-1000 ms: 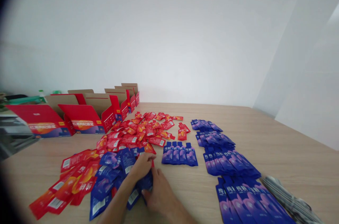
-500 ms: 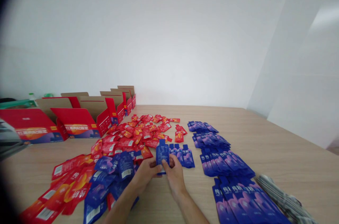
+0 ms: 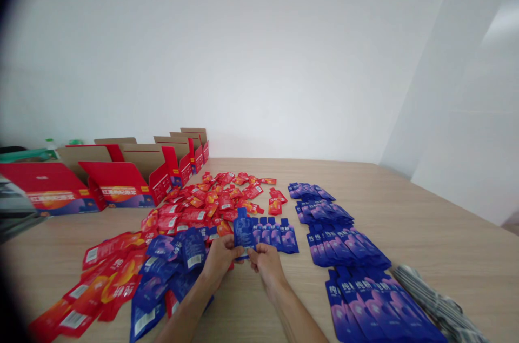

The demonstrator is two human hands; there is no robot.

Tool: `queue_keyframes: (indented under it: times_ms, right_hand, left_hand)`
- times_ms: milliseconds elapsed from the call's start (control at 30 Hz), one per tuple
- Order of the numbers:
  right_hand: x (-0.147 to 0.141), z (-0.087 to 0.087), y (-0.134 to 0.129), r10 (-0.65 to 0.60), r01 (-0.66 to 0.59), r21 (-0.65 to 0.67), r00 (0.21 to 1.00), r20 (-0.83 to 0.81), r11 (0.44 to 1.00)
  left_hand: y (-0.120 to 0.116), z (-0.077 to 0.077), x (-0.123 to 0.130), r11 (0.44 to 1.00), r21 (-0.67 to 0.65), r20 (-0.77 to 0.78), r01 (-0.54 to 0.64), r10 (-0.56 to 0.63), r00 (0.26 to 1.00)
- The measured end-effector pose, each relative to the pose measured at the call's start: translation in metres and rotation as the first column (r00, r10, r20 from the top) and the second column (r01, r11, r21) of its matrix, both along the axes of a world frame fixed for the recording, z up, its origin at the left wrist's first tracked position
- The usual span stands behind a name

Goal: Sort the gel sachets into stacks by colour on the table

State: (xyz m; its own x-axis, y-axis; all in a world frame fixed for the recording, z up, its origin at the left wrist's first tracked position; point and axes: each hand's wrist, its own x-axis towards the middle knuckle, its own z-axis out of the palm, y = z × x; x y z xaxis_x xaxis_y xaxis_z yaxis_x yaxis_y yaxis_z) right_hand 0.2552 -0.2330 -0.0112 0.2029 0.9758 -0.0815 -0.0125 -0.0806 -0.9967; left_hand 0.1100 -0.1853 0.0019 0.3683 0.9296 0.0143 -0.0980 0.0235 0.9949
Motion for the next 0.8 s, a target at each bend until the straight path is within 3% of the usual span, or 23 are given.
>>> queue_keyframes:
  times_ms: [100, 300, 367, 533, 800]
  right_hand:
    - [0.004, 0.005, -0.001, 0.016, -0.019, 0.081, 0.999, 0.042, 0.997]
    - [0.011, 0.001, 0.001, -0.122, 0.12, 0.157, 0.993, -0.001, 0.98]
    - [0.012, -0.002, 0.002, -0.104, 0.107, 0.148, 0.994, -0.029, 0.983]
    - [0.004, 0.003, -0.002, -0.005, -0.001, 0.15, 0.999, 0.039, 0.989]
    - [-0.011, 0.007, -0.005, -0.125, 0.106, 0.203, 0.989, 0.081, 0.973]
  left_hand:
    - [0.0, 0.0, -0.002, 0.999, -0.016, -0.048, 0.044, -0.045, 0.998]
    - [-0.005, 0.003, 0.0, 0.987, 0.018, -0.027, 0.159, -0.159, 0.987]
    - [-0.006, 0.006, 0.001, 0.992, 0.043, 0.016, 0.121, -0.122, 0.992]
    - [-0.006, 0.012, -0.001, 0.991, 0.058, 0.031, -0.123, 0.121, 0.992]
    - [-0.004, 0.003, 0.002, 0.992, -0.032, -0.036, -0.123, 0.122, 0.992]
